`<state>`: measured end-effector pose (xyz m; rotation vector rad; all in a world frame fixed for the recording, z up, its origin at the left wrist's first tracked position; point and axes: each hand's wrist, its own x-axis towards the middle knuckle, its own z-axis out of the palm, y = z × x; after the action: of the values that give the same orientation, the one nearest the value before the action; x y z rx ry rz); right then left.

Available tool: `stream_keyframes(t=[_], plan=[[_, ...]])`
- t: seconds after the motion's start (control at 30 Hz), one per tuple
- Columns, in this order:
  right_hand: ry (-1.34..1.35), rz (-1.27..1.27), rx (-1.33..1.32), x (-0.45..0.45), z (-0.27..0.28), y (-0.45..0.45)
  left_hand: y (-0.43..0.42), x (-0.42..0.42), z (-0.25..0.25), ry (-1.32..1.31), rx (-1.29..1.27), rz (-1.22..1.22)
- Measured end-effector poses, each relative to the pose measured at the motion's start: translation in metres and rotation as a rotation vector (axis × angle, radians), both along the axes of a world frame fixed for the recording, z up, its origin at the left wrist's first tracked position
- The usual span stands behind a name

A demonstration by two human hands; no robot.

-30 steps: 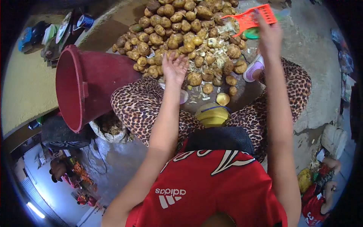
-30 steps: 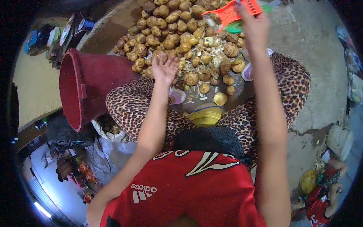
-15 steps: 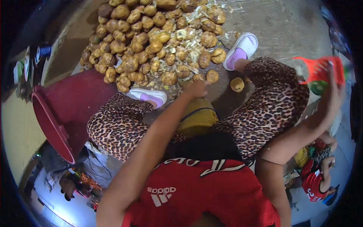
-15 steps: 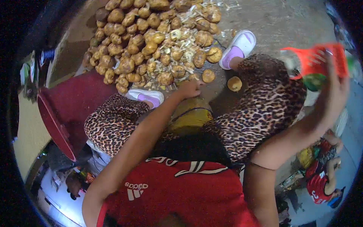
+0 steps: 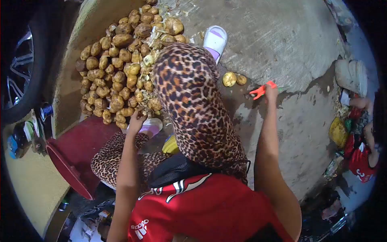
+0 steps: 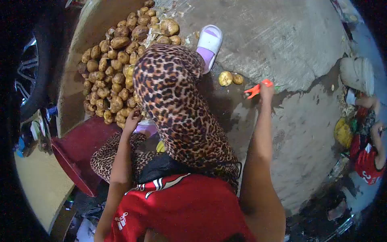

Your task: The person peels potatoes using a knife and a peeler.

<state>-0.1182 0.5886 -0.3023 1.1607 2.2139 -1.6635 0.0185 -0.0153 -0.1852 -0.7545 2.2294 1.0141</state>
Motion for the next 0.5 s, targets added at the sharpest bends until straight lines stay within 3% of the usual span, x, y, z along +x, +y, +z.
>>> stream_keyframes(t=[0.03,0.1,0.13,0.23,0.47,0.5], plan=[[-0.010,0.033,-0.047,0.017,-0.022,-0.009,-0.002,0.004,0.011,-0.038,0.059,0.094],[-0.135,0.049,0.325,0.034,-0.064,-0.029,-0.010,0.016,0.007,0.000,0.101,0.133],[-0.064,0.120,0.324,0.022,0.008,-0.066,-0.013,0.022,0.006,-0.006,0.100,0.126],[-0.010,0.193,0.300,0.007,0.007,-0.089,0.001,0.019,0.020,-0.004,0.072,0.112],[0.017,0.493,0.634,-0.012,-0.013,-0.151,0.028,0.012,0.034,0.066,0.063,0.020],[-0.130,0.515,0.595,-0.013,-0.010,-0.156,0.034,0.008,0.039,0.072,0.068,0.027]])
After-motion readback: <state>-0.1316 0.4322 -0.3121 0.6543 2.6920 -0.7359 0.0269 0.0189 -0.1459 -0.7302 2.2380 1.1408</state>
